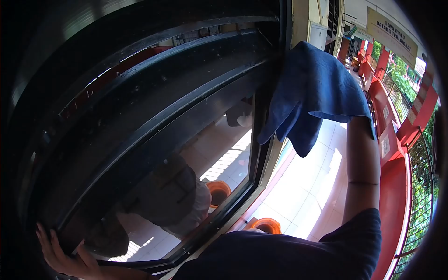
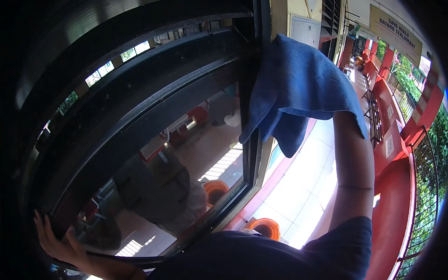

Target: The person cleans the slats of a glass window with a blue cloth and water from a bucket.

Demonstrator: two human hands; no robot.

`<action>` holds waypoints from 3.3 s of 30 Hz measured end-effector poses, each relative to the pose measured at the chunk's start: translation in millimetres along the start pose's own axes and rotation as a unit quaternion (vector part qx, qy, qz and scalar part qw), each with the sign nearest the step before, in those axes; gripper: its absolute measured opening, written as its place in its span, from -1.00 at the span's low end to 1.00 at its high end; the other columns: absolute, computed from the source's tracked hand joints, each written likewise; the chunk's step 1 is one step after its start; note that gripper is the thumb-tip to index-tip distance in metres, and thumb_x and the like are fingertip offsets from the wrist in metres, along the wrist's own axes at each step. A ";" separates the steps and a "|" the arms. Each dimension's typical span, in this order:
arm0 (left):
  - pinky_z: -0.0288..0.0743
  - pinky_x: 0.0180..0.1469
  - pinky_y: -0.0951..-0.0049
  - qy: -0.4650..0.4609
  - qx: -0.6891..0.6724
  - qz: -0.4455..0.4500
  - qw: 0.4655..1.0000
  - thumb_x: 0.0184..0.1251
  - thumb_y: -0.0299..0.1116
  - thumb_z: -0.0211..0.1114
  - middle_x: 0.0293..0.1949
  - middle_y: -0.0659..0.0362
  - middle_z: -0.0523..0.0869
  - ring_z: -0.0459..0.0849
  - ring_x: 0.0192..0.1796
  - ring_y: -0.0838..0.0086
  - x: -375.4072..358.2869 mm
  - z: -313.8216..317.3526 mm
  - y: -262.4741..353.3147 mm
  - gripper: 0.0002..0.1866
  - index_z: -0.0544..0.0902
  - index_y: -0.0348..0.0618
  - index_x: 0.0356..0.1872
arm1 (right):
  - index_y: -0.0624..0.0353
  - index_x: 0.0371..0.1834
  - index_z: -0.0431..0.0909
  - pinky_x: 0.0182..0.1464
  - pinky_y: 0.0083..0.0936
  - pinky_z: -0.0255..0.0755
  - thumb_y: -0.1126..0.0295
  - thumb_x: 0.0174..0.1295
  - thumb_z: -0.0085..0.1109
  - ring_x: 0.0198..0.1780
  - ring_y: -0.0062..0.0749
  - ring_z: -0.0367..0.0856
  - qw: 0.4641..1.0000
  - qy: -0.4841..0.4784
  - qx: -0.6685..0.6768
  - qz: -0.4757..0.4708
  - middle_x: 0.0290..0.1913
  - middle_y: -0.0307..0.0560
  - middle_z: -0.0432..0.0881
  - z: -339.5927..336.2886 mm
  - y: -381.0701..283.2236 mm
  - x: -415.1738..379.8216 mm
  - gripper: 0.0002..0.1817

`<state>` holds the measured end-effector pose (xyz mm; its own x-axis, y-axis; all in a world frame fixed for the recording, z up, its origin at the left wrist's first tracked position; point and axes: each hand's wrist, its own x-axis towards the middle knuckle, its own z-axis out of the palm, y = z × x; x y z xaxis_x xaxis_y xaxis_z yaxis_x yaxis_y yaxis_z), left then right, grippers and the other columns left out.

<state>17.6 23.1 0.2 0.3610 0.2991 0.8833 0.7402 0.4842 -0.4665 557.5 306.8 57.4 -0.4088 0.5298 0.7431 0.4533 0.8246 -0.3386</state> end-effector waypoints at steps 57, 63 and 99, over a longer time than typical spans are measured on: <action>0.37 0.12 0.28 0.112 0.030 -0.010 0.993 0.47 0.36 -0.03 0.08 0.17 0.77 0.72 0.10 0.28 33.0 -2.5 35.0 -0.35 0.73 0.00 -0.02 | 0.20 -0.19 0.75 -0.03 -0.41 0.53 0.30 -0.02 0.39 -0.11 -0.11 0.70 0.967 0.143 0.112 0.177 -0.18 0.20 0.70 61.0 16.3 64.0 -0.68; 0.36 0.12 0.27 0.107 0.015 -0.013 0.994 0.49 0.34 -0.04 0.08 0.18 0.76 0.71 0.10 0.28 33.6 -4.6 36.2 -0.36 0.73 0.00 -0.02 | 0.21 0.09 0.64 0.29 -0.26 0.42 0.13 -0.11 0.53 0.15 0.08 0.61 0.961 0.119 0.106 0.226 0.03 0.20 0.67 54.6 27.0 65.9 -0.35; 0.31 0.29 0.11 0.017 0.027 -0.020 0.999 0.51 0.22 0.02 0.27 0.10 0.64 0.58 0.30 0.15 23.3 -15.7 28.1 -0.39 0.64 -0.10 0.15 | 0.26 0.07 0.56 -0.11 -0.38 0.60 0.14 0.18 0.35 -0.22 -0.36 0.64 0.993 0.063 0.033 0.092 -0.20 -0.02 0.68 84.1 50.1 -11.6 -0.50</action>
<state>55.7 30.8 8.4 0.3511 0.2509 0.9021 0.7231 0.5394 -0.4315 518.3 358.7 -16.8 -0.2190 0.6476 0.7299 0.4573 0.7289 -0.5095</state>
